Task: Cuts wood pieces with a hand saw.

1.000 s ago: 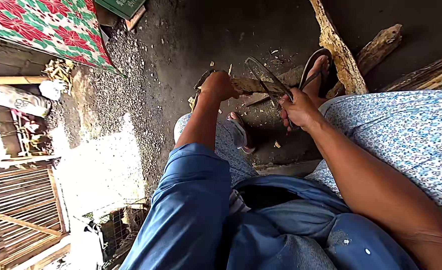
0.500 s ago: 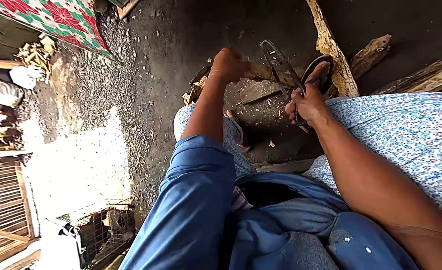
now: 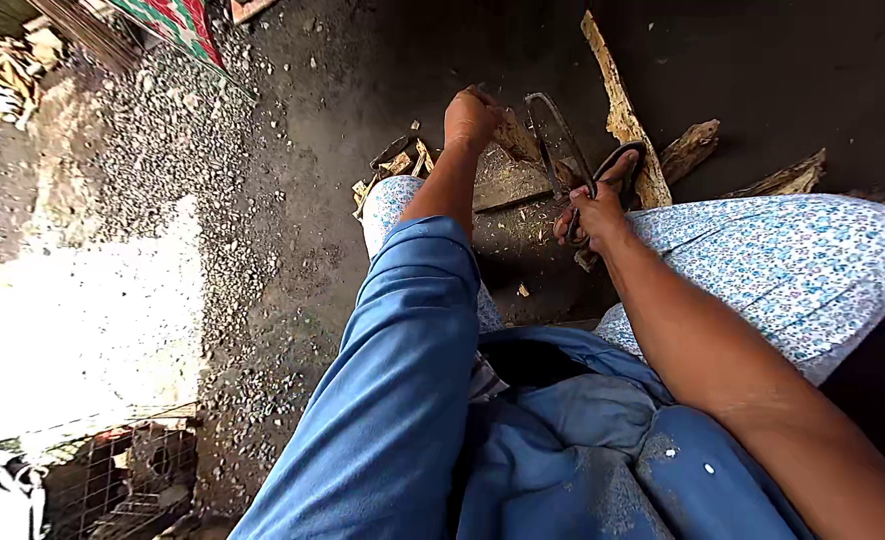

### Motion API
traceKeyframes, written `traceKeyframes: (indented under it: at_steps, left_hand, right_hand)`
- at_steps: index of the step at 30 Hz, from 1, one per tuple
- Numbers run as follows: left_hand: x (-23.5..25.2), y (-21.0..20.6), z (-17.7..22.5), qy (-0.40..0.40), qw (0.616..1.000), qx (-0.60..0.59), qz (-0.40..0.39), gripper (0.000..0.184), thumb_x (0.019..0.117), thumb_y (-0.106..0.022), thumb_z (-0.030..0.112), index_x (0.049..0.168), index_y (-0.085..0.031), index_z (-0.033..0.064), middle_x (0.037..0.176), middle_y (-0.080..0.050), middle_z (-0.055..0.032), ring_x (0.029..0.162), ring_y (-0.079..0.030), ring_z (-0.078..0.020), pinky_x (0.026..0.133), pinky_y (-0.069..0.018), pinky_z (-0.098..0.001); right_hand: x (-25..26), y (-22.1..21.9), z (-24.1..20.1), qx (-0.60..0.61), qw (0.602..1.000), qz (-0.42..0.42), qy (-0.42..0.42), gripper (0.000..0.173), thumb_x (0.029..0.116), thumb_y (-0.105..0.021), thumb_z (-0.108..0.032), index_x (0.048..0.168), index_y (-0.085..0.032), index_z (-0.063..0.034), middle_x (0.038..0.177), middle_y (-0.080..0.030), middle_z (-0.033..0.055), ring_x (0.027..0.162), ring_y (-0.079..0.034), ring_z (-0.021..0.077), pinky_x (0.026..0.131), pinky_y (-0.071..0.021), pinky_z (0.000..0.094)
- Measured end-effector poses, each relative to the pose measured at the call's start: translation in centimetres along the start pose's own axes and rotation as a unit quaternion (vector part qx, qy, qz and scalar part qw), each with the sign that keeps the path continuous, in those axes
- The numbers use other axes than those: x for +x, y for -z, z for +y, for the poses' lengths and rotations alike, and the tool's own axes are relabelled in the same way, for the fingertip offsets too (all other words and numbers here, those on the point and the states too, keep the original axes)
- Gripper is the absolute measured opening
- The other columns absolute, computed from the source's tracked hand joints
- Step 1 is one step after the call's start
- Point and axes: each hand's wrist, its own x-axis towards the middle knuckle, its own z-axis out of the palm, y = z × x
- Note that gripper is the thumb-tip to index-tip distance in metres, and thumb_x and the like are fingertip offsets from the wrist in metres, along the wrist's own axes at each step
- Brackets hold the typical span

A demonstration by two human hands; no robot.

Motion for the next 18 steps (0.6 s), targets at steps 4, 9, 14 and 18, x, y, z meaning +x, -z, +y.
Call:
traceKeyframes:
  at_steps: [4,9,14,18]
  left_hand:
    - [-0.5,0.2,0.2,0.005,1.0,-0.017,0.001,0.029,0.0941,-0.072,0.022,0.121,-0.07,0.0117,0.111,-0.072,-0.013,0.09,-0.072,-0.024,0.081,-0.0606,-0.0449]
    - [-0.3,-1.3,0.9,-0.04,0.99,-0.132,-0.002,0.026,0.0916,-0.074,0.02,0.116,-0.073,0.011,0.103,-0.071,-0.0106,0.079,-0.067,-0.0195,0.071,-0.0573,-0.0392]
    - [-1.1,-2.7,1.5,-0.049,0.984,-0.147,0.09,0.022,0.0918,-0.076,0.027,0.109,-0.078,0.0138,0.108,-0.075,-0.0092,0.107,-0.069,-0.0251,0.096,-0.0528,-0.0518]
    - [-2.1,-4.3,0.9,-0.095,0.966,-0.183,0.158,0.022,0.0901,-0.079,0.022,0.109,-0.076,0.0099,0.11,-0.074,-0.0095,0.106,-0.069,-0.0232,0.095,-0.0536,-0.0476]
  right_hand:
    - [0.1,0.4,1.0,-0.02,1.0,0.001,0.006,0.023,0.1118,-0.046,-0.025,0.128,-0.046,-0.0076,0.075,-0.062,0.0073,0.055,-0.063,0.0179,0.051,-0.0555,0.0352]
    - [0.2,1.2,2.2,-0.028,0.999,0.03,0.03,0.026,0.1102,-0.049,-0.025,0.13,-0.048,-0.0083,0.083,-0.058,0.0073,0.061,-0.059,0.0168,0.055,-0.0545,0.0368]
    - [-1.3,0.4,-0.1,-0.039,0.998,0.02,0.046,0.02,0.1116,-0.045,-0.021,0.125,-0.044,-0.0059,0.07,-0.055,0.0043,0.051,-0.058,0.0132,0.05,-0.0545,0.0313]
    - [-2.2,0.3,-1.4,0.009,1.0,0.013,0.025,0.016,0.1121,-0.043,-0.019,0.122,-0.043,-0.0065,0.069,-0.056,0.0045,0.048,-0.058,0.0143,0.047,-0.055,0.0311]
